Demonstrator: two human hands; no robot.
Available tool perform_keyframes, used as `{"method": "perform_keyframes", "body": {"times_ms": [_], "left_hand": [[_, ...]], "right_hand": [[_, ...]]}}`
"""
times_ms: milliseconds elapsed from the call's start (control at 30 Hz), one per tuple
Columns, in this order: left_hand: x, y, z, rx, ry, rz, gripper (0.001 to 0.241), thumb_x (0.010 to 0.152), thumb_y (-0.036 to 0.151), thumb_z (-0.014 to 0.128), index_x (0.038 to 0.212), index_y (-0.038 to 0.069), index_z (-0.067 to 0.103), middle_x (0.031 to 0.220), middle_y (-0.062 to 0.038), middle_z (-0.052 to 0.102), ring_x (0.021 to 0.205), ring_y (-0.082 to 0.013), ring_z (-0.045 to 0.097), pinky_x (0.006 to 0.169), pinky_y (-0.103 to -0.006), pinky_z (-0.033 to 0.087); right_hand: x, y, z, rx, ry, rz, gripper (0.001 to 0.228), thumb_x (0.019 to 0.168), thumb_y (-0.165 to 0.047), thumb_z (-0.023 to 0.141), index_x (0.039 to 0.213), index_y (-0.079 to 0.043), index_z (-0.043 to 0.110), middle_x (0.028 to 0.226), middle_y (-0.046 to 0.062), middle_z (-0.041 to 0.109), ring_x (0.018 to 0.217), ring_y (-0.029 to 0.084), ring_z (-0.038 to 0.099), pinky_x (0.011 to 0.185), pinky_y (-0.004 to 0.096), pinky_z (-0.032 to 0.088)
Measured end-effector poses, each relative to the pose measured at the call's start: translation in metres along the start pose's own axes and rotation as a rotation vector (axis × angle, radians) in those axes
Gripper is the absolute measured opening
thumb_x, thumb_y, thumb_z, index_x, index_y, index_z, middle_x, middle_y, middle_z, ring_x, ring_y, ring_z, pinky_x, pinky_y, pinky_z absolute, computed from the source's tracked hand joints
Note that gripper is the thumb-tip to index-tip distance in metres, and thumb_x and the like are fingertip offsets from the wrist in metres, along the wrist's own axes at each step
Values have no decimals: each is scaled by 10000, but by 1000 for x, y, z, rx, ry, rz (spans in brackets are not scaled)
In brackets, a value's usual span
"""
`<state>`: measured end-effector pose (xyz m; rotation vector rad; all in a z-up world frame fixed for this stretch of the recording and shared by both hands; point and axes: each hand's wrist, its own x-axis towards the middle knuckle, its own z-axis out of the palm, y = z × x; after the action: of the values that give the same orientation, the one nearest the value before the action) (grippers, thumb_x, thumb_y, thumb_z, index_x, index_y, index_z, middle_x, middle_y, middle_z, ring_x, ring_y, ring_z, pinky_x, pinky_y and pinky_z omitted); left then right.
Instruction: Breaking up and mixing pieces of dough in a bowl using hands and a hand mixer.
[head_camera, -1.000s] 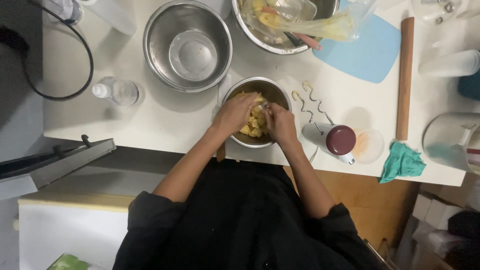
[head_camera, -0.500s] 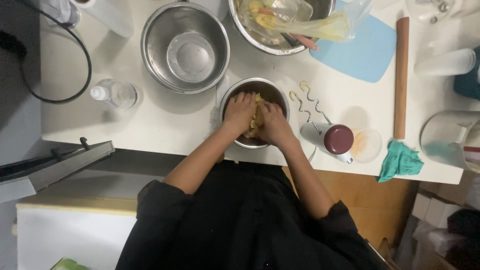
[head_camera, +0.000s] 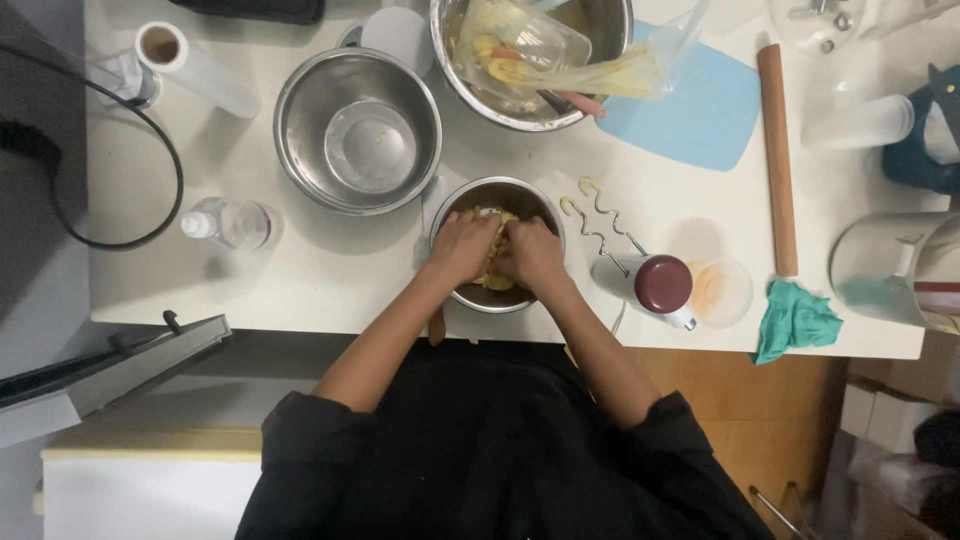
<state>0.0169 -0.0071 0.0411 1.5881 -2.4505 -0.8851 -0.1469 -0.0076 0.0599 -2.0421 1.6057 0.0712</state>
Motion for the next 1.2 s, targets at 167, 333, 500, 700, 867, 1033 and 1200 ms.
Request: {"method": "perform_keyframes", "body": {"times_ms": [167, 333, 500, 700, 867, 1033, 1200], "left_hand": [[16, -11, 20, -303, 31, -47, 686, 777, 163, 745, 1366, -29, 451, 1408, -307, 528, 1349, -491, 420, 1092, -592, 293], [17, 2, 8, -421, 58, -226, 464, 931, 277, 697, 1328, 92, 542, 1264, -237, 634, 1203, -436, 550, 1029, -540, 412], [5, 5, 0, -544, 278, -220, 210, 973, 154, 637, 1143, 36, 603, 1011, -193, 735, 990, -412, 683, 830, -505, 514], [-9, 10, -23, -512, 262, -58, 139, 912, 74, 659, 1040, 19, 651, 997, -211, 724, 974, -430, 665, 828, -509, 509], [-9, 9, -22, -489, 342, -29, 74, 951, 49, 609, 991, -11, 593, 980, -208, 696, 952, -423, 661, 821, -510, 508], [-7, 3, -28, -451, 382, -11, 78, 956, 33, 565, 1019, -8, 545, 956, -207, 686, 941, -411, 666, 814, -502, 512], [-10, -3, -40, -370, 273, 26, 110, 1022, 123, 550, 1056, 21, 527, 946, -218, 695, 907, -448, 660, 754, -527, 499]], "right_hand": [[5, 15, 23, 153, 85, -17, 617, 661, -177, 880, 1174, -26, 572, 1024, 228, 721, 1013, 418, 662, 841, 491, 553], [-1, 13, 11, 449, 179, -158, 705, 687, -110, 849, 1275, -35, 467, 1148, 206, 697, 1077, 411, 673, 870, 446, 553], [-4, 18, 8, 540, 251, -132, 651, 734, -106, 870, 1263, -52, 493, 1146, 183, 693, 1075, 373, 697, 924, 413, 556], [-10, 5, -10, 326, 259, -256, 397, 861, -136, 773, 1235, -51, 672, 1058, 198, 736, 996, 399, 684, 863, 451, 542], [-7, -6, -14, 322, 307, -187, 270, 878, -169, 769, 1109, -44, 708, 945, 199, 720, 885, 401, 695, 788, 466, 551], [-6, -17, -31, 358, 304, -131, 246, 865, -187, 784, 968, -11, 646, 872, 214, 684, 796, 413, 663, 699, 480, 524], [-4, -2, -9, 315, 358, -227, 195, 925, -174, 736, 985, -21, 630, 853, 214, 674, 816, 430, 647, 699, 498, 502]]}}
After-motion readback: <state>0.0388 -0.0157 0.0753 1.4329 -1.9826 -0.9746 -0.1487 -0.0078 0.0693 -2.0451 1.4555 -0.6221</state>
